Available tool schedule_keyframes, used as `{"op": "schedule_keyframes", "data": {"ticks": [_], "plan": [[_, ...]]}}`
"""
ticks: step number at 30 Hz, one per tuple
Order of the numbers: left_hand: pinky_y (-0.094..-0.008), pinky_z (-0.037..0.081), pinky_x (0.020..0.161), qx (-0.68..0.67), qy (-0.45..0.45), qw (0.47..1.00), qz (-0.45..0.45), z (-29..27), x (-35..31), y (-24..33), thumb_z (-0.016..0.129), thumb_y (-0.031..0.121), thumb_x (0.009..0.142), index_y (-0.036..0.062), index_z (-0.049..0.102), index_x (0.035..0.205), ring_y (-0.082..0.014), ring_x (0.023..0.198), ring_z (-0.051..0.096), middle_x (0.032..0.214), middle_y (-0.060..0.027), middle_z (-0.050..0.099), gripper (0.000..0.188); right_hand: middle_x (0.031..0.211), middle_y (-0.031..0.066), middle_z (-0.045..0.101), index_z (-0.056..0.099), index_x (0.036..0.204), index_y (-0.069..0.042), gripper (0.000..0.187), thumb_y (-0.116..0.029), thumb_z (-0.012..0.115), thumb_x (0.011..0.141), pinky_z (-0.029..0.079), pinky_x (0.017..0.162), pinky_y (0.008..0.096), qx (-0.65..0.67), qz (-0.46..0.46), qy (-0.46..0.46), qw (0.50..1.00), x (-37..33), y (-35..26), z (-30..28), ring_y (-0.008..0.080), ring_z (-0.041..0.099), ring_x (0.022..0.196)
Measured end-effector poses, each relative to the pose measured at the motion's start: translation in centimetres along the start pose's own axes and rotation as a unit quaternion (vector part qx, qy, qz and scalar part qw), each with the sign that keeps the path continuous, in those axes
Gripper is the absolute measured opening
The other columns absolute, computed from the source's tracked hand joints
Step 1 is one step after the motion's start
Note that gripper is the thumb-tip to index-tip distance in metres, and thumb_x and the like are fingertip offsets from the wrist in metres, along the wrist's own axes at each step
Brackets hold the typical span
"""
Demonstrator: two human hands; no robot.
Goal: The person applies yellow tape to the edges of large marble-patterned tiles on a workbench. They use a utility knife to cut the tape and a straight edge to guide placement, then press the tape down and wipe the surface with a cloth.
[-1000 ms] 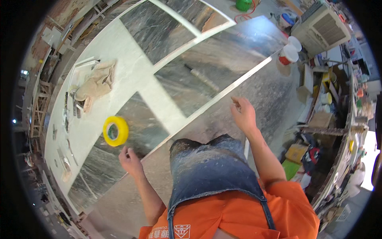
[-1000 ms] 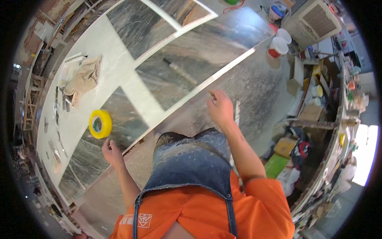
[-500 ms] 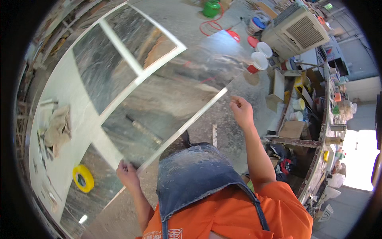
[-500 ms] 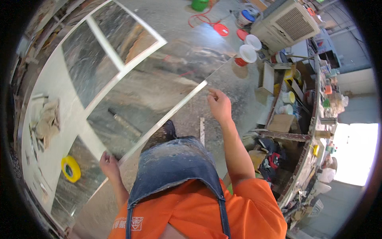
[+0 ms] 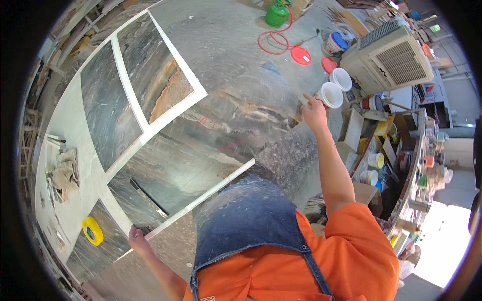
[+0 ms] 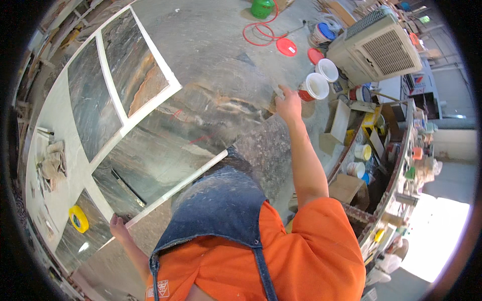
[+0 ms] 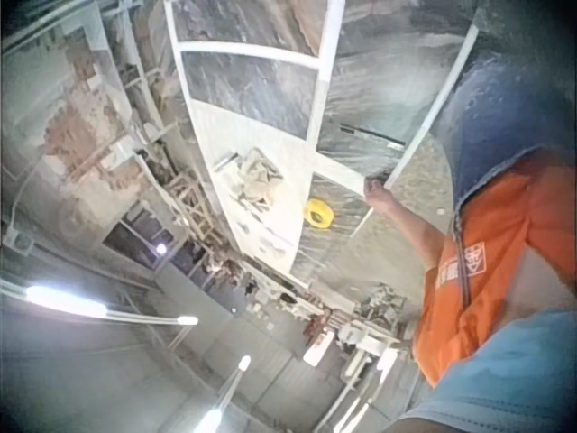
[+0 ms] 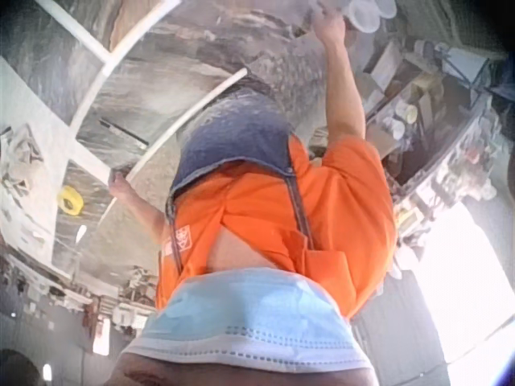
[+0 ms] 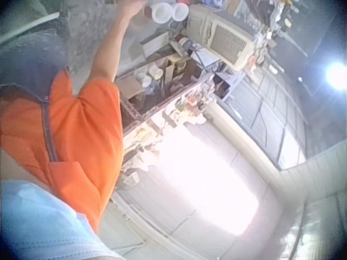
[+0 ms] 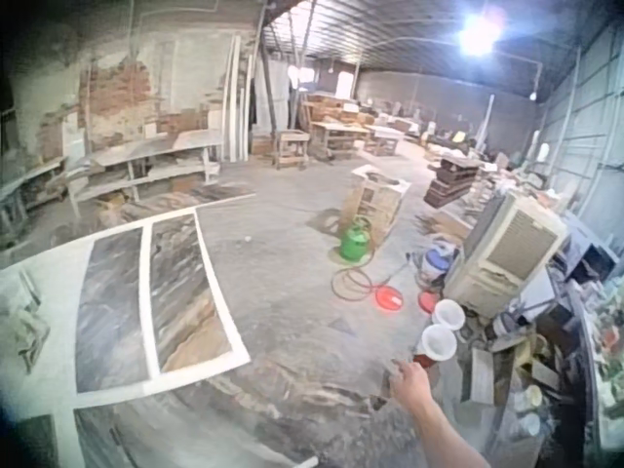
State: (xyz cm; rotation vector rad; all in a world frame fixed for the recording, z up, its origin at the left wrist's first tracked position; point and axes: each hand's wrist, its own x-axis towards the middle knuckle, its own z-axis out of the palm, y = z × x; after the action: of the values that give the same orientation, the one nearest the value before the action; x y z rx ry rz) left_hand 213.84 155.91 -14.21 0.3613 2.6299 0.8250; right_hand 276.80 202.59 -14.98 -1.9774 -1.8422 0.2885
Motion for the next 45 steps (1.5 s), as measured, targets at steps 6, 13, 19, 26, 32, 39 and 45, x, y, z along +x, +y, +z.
{"op": "schedule_keyframes", "data": {"ticks": [6,13,19,26,32,39,45], "plan": [[-0.0386,0.055,0.098,-0.114,0.034,0.993,-0.017,0.3,-1.5,-2.4,0.062,0.006,0.091,-0.0077,0.065,0.132,-0.0264,0.11,0.07,0.124,-0.0193,0.072,0.042,0.117,0.0139,0.076,0.067,0.137,-0.007,0.052,-0.022,0.068,0.087,0.055,0.092,0.0366,0.127,0.02,-0.17,0.977,2.0,1.8,0.5,0.021,0.071,0.105],[-0.0354,0.055,0.09,-0.044,0.084,0.995,-0.016,0.7,-2.5,0.6,0.063,0.006,0.087,-0.003,0.068,0.131,-0.0229,0.098,0.071,0.108,-0.0152,0.076,0.045,0.111,0.0036,0.067,0.063,0.142,-0.002,0.044,-0.009,0.063,0.099,0.051,0.072,0.0261,0.307,0.131,-0.199,0.921,1.2,4.5,0.6,0.0114,0.061,0.089],[-0.0291,0.051,0.075,-0.051,0.077,0.995,-0.026,1.1,-3.6,3.6,0.064,0.005,0.087,0.001,0.07,0.132,-0.0133,0.08,0.061,0.09,-0.0051,0.067,0.046,0.099,-0.0007,0.062,0.063,0.142,-0.004,0.043,-0.005,0.063,0.099,0.049,0.067,0.0258,0.347,0.164,-0.162,0.909,1.8,4.6,0.6,0.0088,0.058,0.08],[-0.0299,0.052,0.079,-0.09,0.085,0.992,-0.009,1.6,-3.1,1.1,0.063,0.001,0.087,0.0032,0.071,0.132,-0.015,0.084,0.061,0.093,-0.0055,0.066,0.045,0.093,-0.0003,0.059,0.062,0.141,0.0,0.042,-0.004,0.061,0.099,0.049,0.063,0.0255,0.364,0.158,-0.153,0.905,1.5,4.0,0.6,0.0101,0.058,0.074],[-0.0292,0.05,0.085,-0.077,0.081,0.993,-0.02,1.3,-3.1,1.9,0.064,0.001,0.088,0.0032,0.07,0.134,-0.0149,0.092,0.061,0.1,-0.0046,0.066,0.046,0.092,-0.0015,0.059,0.063,0.141,-0.001,0.043,-0.005,0.064,0.098,0.052,0.063,0.0256,0.343,0.161,-0.147,0.914,0.8,2.3,0.1,0.0089,0.058,0.074],[-0.0282,0.049,0.085,-0.107,0.076,0.991,-0.025,1.2,-3.1,1.5,0.064,0.001,0.089,0.0026,0.07,0.133,-0.014,0.09,0.059,0.098,-0.0032,0.064,0.044,0.094,-0.0032,0.06,0.064,0.141,-0.004,0.044,-0.006,0.065,0.097,0.054,0.065,0.0247,0.296,0.166,-0.15,0.929,0.4,0.8,-0.5,0.0075,0.058,0.08],[-0.0293,0.049,0.088,-0.099,0.075,0.992,-0.03,1.3,-3.0,1.4,0.064,0.001,0.09,0.0033,0.07,0.133,-0.0154,0.093,0.059,0.103,-0.0053,0.064,0.044,0.095,-0.0025,0.06,0.064,0.141,-0.005,0.044,-0.007,0.065,0.098,0.055,0.068,0.0253,0.312,0.164,-0.153,0.923,0.7,2.0,-0.3,0.008,0.058,0.08]]}}
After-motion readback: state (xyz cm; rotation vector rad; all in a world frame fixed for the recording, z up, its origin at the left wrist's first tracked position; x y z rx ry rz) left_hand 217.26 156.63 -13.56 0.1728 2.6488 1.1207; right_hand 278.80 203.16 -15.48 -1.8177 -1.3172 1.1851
